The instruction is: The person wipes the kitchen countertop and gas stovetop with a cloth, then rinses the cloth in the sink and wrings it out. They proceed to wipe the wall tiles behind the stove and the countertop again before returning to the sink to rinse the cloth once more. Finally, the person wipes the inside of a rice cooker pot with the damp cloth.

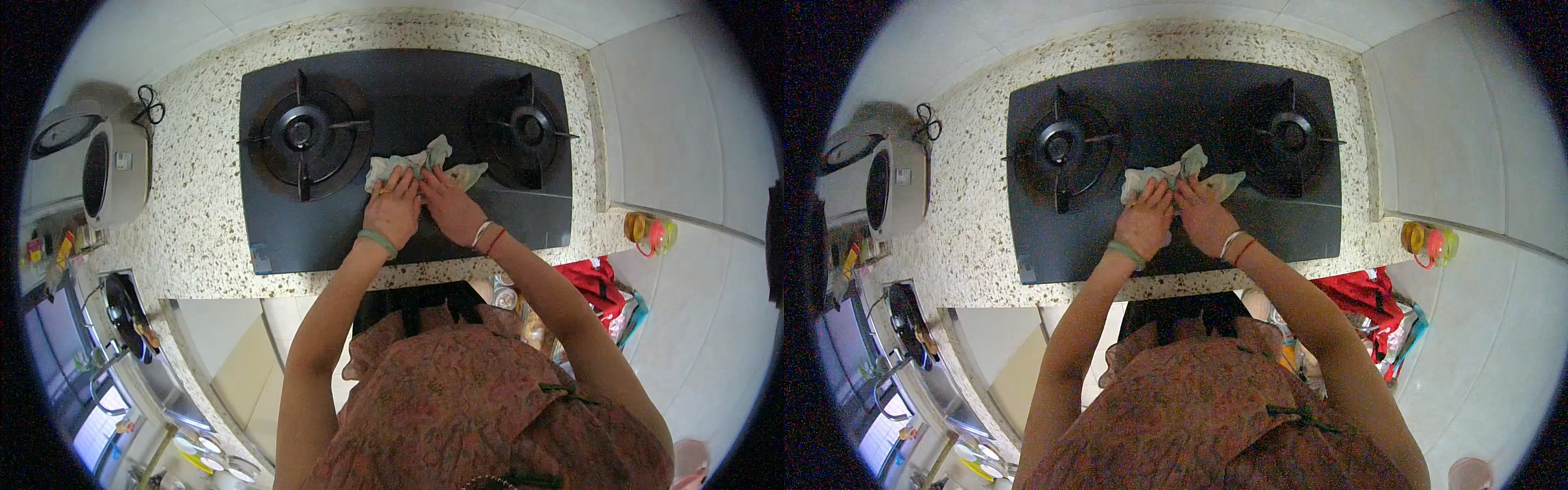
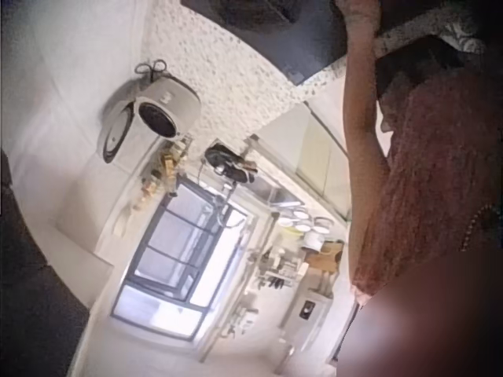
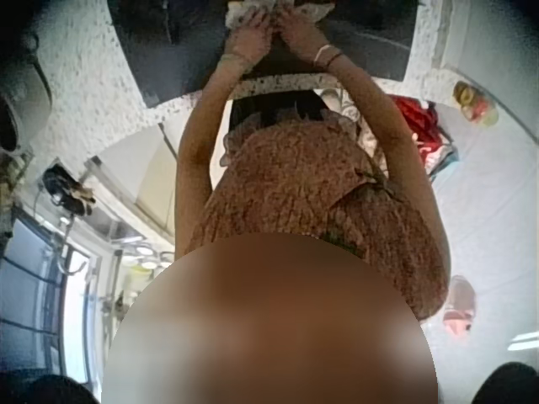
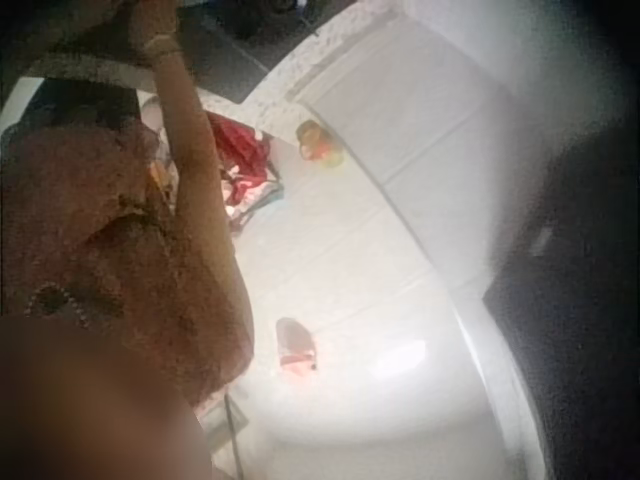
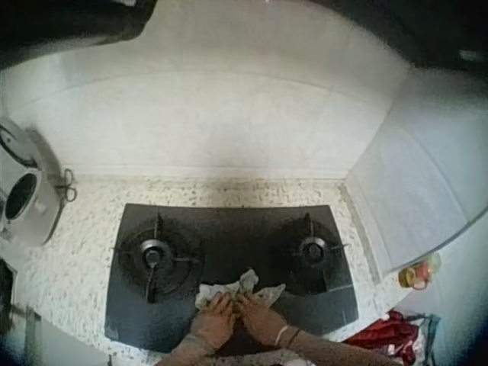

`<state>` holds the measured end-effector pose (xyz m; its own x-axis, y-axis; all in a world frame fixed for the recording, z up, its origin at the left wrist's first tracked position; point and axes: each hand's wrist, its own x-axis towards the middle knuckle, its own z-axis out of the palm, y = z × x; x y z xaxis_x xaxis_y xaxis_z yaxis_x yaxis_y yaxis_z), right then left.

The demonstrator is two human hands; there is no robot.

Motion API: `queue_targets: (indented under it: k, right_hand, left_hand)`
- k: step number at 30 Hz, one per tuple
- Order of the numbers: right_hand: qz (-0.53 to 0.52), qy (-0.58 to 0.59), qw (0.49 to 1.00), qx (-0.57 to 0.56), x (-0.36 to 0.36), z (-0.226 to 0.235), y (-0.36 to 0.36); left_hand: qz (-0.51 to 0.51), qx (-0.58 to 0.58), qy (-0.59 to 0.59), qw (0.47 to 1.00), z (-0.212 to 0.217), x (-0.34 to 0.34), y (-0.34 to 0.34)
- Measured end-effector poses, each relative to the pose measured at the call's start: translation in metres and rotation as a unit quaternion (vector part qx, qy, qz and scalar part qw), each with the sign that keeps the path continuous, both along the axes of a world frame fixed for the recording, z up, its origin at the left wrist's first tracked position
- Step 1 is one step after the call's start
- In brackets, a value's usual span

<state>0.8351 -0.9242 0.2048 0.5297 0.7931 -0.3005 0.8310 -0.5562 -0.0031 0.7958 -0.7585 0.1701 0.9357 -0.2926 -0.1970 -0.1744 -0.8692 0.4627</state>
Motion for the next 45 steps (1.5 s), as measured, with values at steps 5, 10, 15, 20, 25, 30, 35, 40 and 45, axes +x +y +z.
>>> queue_targets:
  k: [5,10,15,20,25,30,35,40,45]
  right_hand:
    - [-0.098,0.030,0.986,0.131,0.005,-0.026,0.001]
    - [-0.081,-0.001,0.994,0.076,0.029,-0.021,0.010]
    - [-0.101,0.017,0.993,0.052,0.048,-0.027,0.018]
    - [-0.098,-0.028,0.993,0.065,0.069,-0.038,0.023]
    - [-0.068,-0.070,0.995,0.031,0.092,-0.040,0.029]
    - [-0.062,-0.069,0.995,0.044,0.122,-0.061,0.030]
    - [-0.093,-0.079,0.991,0.061,0.150,-0.058,0.037]
    - [-0.077,-0.111,0.990,0.048,0.188,-0.076,0.040]
    - [-0.112,-0.106,0.985,0.074,0.211,-0.082,0.042]
  left_hand:
    - [-0.009,0.020,-0.024,0.999,-0.001,0.014,-0.001]
    - [0.026,0.066,-0.024,0.997,0.003,0.033,-0.010]
    - [0.040,0.056,-0.015,0.997,0.005,0.059,-0.010]
    - [0.056,0.048,-0.011,0.997,0.006,0.079,-0.013]
    - [0.079,0.050,-0.007,0.996,0.000,0.102,-0.015]
    - [0.102,0.077,0.015,0.992,-0.002,0.129,-0.020]
    - [0.115,0.064,0.027,0.991,-0.006,0.165,-0.014]
    - [0.109,0.097,0.030,0.989,-0.001,0.200,-0.012]
    - [0.094,0.125,-0.003,0.988,-0.008,0.227,-0.010]
